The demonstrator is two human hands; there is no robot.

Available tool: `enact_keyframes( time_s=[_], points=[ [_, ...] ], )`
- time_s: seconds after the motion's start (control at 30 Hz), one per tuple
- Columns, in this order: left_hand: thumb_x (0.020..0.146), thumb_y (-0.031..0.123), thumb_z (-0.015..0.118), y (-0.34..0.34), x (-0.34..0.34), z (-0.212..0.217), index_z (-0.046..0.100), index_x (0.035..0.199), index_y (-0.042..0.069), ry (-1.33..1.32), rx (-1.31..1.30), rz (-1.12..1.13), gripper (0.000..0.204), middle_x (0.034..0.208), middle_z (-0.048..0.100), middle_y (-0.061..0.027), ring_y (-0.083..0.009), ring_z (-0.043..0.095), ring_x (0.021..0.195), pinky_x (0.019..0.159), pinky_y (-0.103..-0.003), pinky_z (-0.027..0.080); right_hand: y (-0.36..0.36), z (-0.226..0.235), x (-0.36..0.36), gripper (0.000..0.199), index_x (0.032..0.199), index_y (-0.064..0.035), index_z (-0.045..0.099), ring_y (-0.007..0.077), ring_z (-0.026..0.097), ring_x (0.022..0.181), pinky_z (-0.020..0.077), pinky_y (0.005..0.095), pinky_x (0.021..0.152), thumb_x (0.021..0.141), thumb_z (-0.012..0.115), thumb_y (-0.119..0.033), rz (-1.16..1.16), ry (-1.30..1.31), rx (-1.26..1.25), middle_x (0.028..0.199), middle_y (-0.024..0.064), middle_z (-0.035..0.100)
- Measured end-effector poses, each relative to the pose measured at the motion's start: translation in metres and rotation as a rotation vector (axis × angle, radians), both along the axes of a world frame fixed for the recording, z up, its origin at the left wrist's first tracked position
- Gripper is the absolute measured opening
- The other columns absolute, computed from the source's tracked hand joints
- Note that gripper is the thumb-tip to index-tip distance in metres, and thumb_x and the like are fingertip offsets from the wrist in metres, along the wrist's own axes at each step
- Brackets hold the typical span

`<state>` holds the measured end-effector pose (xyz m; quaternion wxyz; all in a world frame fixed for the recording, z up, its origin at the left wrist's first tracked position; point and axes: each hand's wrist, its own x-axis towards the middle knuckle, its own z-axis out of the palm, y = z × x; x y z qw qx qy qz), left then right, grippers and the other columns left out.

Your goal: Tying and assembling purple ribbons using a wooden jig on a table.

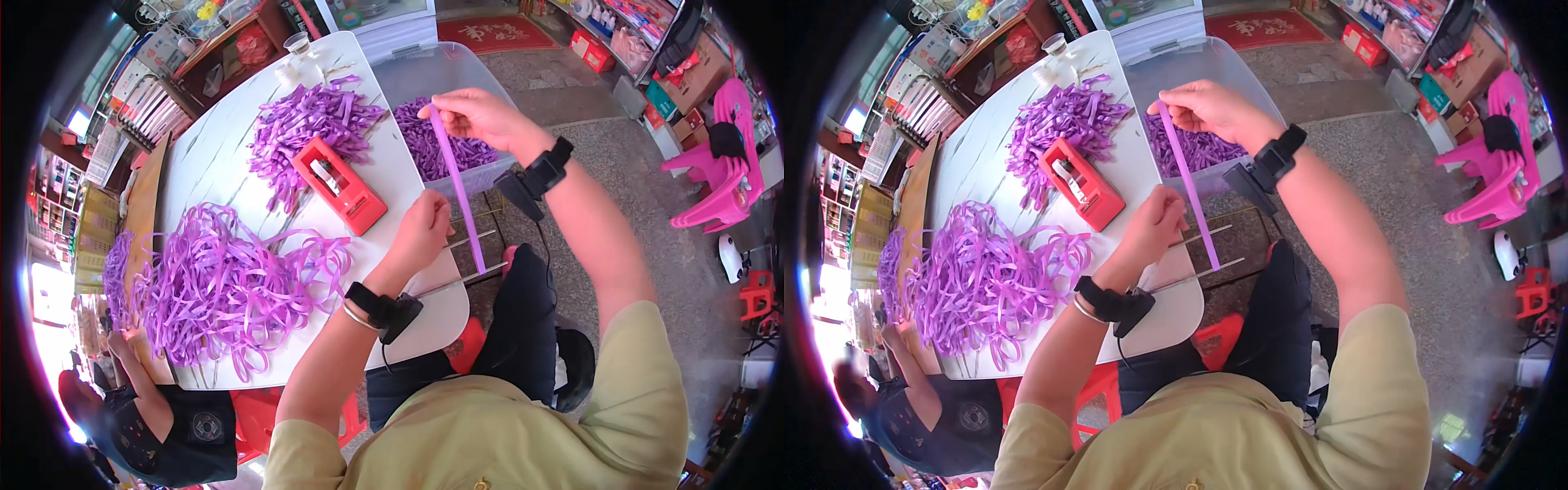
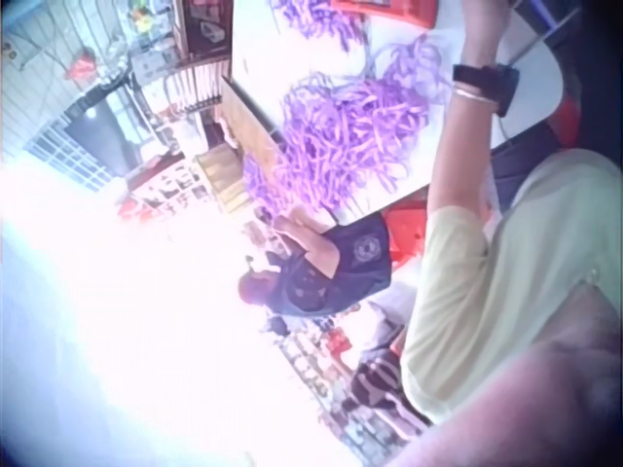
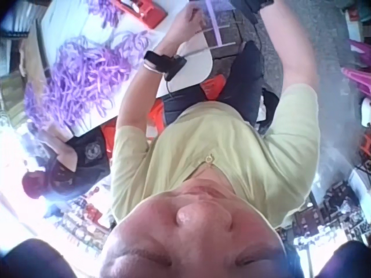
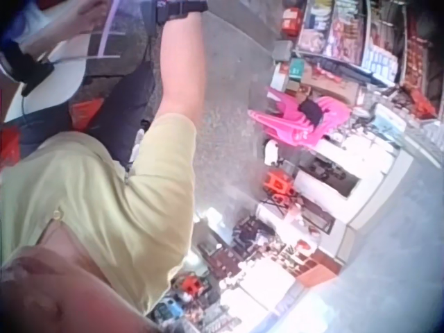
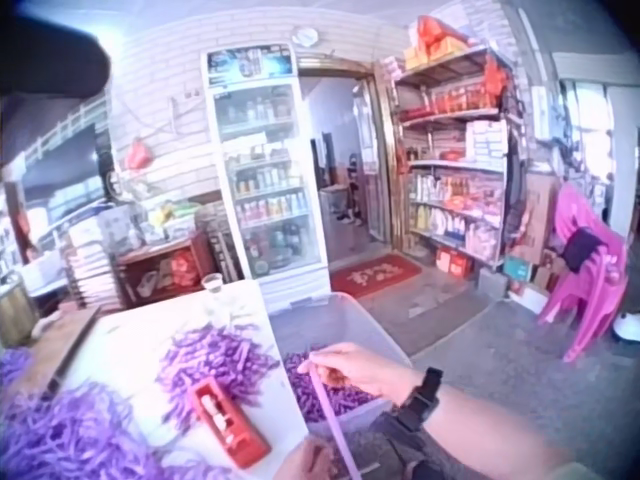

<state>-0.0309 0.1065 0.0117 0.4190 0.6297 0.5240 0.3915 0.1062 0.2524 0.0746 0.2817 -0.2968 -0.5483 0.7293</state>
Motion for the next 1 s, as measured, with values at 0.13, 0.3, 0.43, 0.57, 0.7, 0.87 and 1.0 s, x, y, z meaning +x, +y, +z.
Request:
enact_keyframes(
  time_s=[0.13,0.3,0.43,0.57,0.7,0.87,1.0],
  points=[
    [0.086,0.011,0.046,0.002,-0.003,0.004,0.045,0.086,0.002,-0.173,-0.239,0.03,0.009,0.067,0.047,-0.0048,-0.0116,0.049,0.056,0.051,-0.025,0.041,0.013,-0.035,-0.008,0.026,0.095,-0.0043,0.061,0.0009,0.043,0.057,0.0371,0.0156,0.057,0.086,0.051,-0.027,-0.026,-0.065,-0.112,0.063,-0.0103,0.045],
    [0.083,0.01,0.051,0.003,-0.004,-0.004,0.048,0.086,0.0,-0.159,-0.182,-0.01,0.01,0.068,0.047,-0.0043,-0.0113,0.048,0.057,0.051,-0.024,0.04,0.018,-0.069,-0.008,0.027,0.097,-0.0055,0.061,0.0014,0.044,0.058,0.0373,0.0163,0.058,0.086,0.051,-0.028,-0.007,-0.068,-0.256,0.062,-0.0108,0.044],
    [0.079,0.008,0.056,0.003,-0.002,-0.001,0.054,0.082,-0.002,-0.019,-0.053,-0.044,0.011,0.072,0.048,-0.0068,-0.0141,0.049,0.059,0.053,-0.026,0.04,0.018,-0.091,-0.008,0.027,0.096,-0.0063,0.061,0.0022,0.045,0.06,0.038,0.0182,0.06,0.086,0.051,-0.029,-0.042,-0.096,-0.312,0.062,-0.0106,0.043],
    [0.077,0.007,0.057,0.001,0.001,0.008,0.057,0.079,-0.002,0.112,0.05,-0.127,0.009,0.071,0.05,-0.01,-0.0178,0.05,0.058,0.054,-0.028,0.041,0.017,-0.097,-0.006,0.027,0.096,-0.0061,0.061,0.0025,0.045,0.06,0.0381,0.0183,0.06,0.086,0.051,-0.029,-0.042,-0.062,-0.322,0.063,-0.0106,0.044],
    [0.077,0.007,0.057,-0.002,0.003,0.014,0.059,0.08,0.0,0.157,-0.035,-0.098,0.008,0.07,0.053,-0.0115,-0.0197,0.052,0.06,0.056,-0.029,0.041,0.015,-0.077,-0.003,0.028,0.098,-0.0057,0.061,0.0017,0.044,0.059,0.038,0.0175,0.06,0.086,0.051,-0.029,-0.09,0.017,-0.274,0.063,-0.0103,0.044],
    [0.074,0.012,0.058,-0.002,0.007,0.016,0.061,0.077,0.001,0.268,0.05,-0.135,0.013,0.071,0.057,-0.0136,-0.0278,0.056,0.062,0.057,-0.035,0.044,0.003,-0.042,0.03,0.03,0.102,-0.0022,0.058,0.0025,0.043,0.063,0.0382,0.0199,0.063,0.087,0.049,-0.027,-0.139,0.264,-0.12,0.063,-0.0102,0.041],
    [0.072,0.016,0.06,0.0,0.009,0.02,0.062,0.073,0.001,0.402,0.057,-0.242,0.015,0.069,0.058,-0.0141,-0.0306,0.056,0.063,0.057,-0.037,0.044,-0.036,0.002,0.073,0.03,0.102,-0.0012,0.058,0.0041,0.043,0.066,0.0381,0.023,0.067,0.087,0.049,-0.026,-0.264,0.343,-0.038,0.062,-0.0095,0.039]
  ],
)
